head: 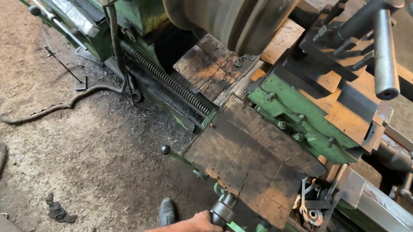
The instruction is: Using various tools and manual adjustments to repair or maintain a large industrial lathe or metal-working machine.
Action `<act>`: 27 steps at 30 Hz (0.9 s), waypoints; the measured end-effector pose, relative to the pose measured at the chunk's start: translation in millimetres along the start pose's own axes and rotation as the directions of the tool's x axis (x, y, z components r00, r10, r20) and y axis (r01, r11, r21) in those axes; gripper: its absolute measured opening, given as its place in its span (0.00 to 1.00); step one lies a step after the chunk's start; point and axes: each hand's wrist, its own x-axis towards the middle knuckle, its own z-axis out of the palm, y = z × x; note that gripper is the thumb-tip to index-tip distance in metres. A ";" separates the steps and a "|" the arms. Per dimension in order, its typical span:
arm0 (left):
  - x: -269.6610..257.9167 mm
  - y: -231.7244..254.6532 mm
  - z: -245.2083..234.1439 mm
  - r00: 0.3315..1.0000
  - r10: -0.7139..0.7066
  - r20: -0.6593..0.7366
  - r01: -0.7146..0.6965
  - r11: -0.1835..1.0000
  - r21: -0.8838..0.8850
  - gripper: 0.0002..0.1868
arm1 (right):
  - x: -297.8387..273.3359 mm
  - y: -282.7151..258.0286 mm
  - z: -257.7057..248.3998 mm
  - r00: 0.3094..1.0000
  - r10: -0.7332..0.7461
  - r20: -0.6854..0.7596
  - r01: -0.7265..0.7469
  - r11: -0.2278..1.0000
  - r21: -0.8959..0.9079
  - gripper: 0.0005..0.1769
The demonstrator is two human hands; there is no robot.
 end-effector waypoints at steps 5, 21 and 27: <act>6.1 -4.7 1.8 1.000 0.016 0.012 -0.016 1.000 -0.014 0.33 | -6.8 6.1 7.2 0.998 -0.045 -0.039 0.046 0.999 0.025 0.24; 30.7 -33.6 8.1 0.939 0.344 0.010 -0.338 0.927 -0.164 0.28 | -24.5 26.5 29.9 0.959 -0.283 -0.026 0.284 0.953 0.106 0.03; 42.2 -43.1 12.5 0.983 0.145 0.113 -0.126 0.979 -0.158 0.29 | -39.5 31.5 50.7 0.977 -0.211 -0.014 0.211 0.973 0.096 0.10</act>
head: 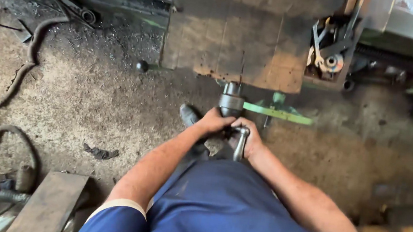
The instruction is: Using various tools and manual adjustments to repair or maintain a large industrial lathe or metal-working machine.
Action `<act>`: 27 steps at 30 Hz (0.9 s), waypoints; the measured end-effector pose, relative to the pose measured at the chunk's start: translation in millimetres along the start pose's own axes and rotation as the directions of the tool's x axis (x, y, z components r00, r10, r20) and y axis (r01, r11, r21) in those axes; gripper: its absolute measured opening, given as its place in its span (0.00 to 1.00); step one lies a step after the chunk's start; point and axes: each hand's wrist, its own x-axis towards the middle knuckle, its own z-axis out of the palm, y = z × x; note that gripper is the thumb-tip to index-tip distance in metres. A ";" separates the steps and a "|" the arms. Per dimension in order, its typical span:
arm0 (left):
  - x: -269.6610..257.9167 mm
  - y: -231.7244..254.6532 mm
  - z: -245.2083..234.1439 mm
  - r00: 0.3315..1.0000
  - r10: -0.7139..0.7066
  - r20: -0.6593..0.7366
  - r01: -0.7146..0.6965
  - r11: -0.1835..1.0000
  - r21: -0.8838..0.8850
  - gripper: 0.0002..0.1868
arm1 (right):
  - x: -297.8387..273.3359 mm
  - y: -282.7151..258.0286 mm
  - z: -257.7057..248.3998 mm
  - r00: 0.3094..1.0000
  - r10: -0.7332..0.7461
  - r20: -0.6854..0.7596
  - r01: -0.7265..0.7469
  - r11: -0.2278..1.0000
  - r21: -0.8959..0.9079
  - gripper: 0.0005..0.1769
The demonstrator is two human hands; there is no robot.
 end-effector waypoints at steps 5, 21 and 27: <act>-4.2 0.5 -2.1 0.997 0.070 0.028 -0.067 0.993 -0.100 0.23 | -17.0 -1.7 27.1 0.999 0.016 -0.045 -0.018 1.000 -0.025 0.12; -11.0 7.3 -7.4 0.986 -0.046 0.157 0.085 0.963 -0.254 0.19 | -14.7 6.0 30.4 0.987 -0.035 -0.159 0.031 0.999 -0.027 0.08; -0.6 -4.0 -4.9 0.981 0.001 0.195 0.064 0.943 -0.328 0.22 | -10.0 6.8 25.7 0.976 -0.066 -0.206 0.051 0.996 -0.080 0.07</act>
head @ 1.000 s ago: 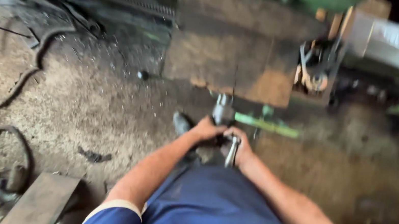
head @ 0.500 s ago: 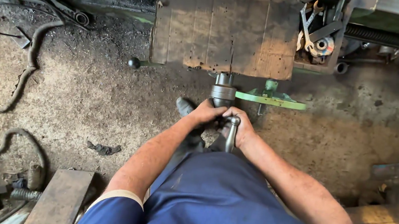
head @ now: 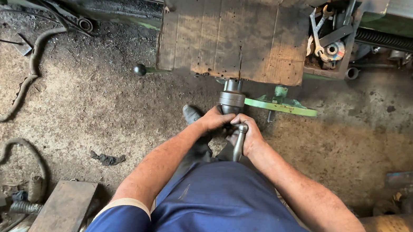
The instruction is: Using various tools and manual adjustments to repair or maintain a large industrial lathe or metal-working machine.
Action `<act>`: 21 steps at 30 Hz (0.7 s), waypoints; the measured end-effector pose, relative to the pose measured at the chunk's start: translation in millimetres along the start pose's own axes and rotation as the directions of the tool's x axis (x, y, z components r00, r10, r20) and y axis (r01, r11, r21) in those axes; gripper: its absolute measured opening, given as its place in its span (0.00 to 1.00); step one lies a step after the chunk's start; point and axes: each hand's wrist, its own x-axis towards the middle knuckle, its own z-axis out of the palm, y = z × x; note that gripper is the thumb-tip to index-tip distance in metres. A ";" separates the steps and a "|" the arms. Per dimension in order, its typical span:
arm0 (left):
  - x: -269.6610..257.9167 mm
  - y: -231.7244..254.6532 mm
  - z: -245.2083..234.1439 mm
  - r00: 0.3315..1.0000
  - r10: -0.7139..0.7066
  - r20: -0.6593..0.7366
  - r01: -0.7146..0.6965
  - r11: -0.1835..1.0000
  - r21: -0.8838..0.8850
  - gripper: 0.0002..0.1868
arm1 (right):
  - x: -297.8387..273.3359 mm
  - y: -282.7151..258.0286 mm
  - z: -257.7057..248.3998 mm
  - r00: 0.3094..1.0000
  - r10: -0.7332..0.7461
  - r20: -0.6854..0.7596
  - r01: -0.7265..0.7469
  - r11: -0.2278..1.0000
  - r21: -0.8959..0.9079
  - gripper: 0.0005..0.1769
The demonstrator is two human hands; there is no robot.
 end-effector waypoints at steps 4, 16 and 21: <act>11.5 -14.1 -5.8 1.000 0.025 -0.006 -0.025 0.999 0.022 0.24 | 6.4 3.0 -3.9 1.000 0.005 0.019 -0.006 1.000 0.008 0.06; 30.7 -35.4 -14.2 0.996 0.089 0.017 -0.090 0.995 0.054 0.28 | 0.6 4.8 8.2 1.000 -0.017 -0.007 0.017 1.000 0.010 0.06; 22.3 -24.7 -12.6 0.999 0.027 0.043 -0.028 1.000 0.014 0.27 | 7.3 9.9 6.3 0.995 -0.059 -0.078 0.058 0.998 -0.016 0.06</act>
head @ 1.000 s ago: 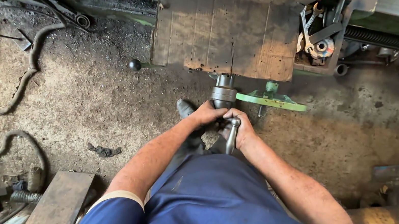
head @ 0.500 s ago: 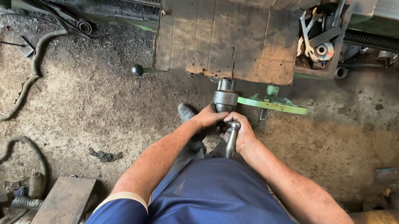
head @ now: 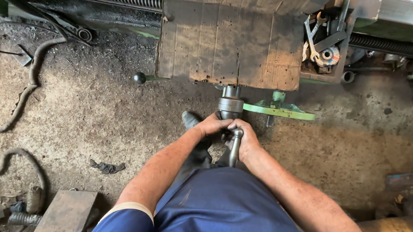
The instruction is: Using various tools and manual adjustments to repair or maintain a large industrial lathe or metal-working machine.
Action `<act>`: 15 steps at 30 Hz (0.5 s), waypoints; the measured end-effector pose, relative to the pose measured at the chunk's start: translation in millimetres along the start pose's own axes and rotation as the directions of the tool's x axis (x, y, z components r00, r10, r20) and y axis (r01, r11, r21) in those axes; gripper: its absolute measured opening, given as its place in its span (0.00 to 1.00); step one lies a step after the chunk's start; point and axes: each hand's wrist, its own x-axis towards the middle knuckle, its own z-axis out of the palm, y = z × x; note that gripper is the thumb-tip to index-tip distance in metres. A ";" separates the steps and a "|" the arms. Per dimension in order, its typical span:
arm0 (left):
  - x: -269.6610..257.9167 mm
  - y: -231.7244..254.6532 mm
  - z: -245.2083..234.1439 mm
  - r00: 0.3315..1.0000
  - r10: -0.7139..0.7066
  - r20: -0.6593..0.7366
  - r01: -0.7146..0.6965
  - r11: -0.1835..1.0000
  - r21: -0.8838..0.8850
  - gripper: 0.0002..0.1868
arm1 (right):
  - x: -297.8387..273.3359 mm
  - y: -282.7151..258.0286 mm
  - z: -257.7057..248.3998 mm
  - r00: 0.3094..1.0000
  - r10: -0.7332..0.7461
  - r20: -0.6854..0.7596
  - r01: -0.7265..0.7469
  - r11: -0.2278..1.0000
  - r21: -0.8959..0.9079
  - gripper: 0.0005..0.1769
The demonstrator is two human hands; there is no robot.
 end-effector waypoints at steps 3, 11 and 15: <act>2.0 -1.2 -1.8 1.000 -0.008 0.026 0.009 0.999 -0.031 0.26 | -0.9 2.0 3.7 1.000 -0.013 -0.021 0.014 0.999 0.045 0.06; -8.1 11.3 -0.6 0.997 -0.026 0.070 0.028 0.999 -0.025 0.24 | -13.8 0.5 14.6 0.999 -0.022 -0.026 0.023 0.999 0.042 0.06; -8.4 10.0 0.4 0.997 -0.049 0.067 0.054 0.996 -0.077 0.25 | -8.2 3.7 11.5 0.996 -0.062 -0.060 0.063 0.998 0.019 0.06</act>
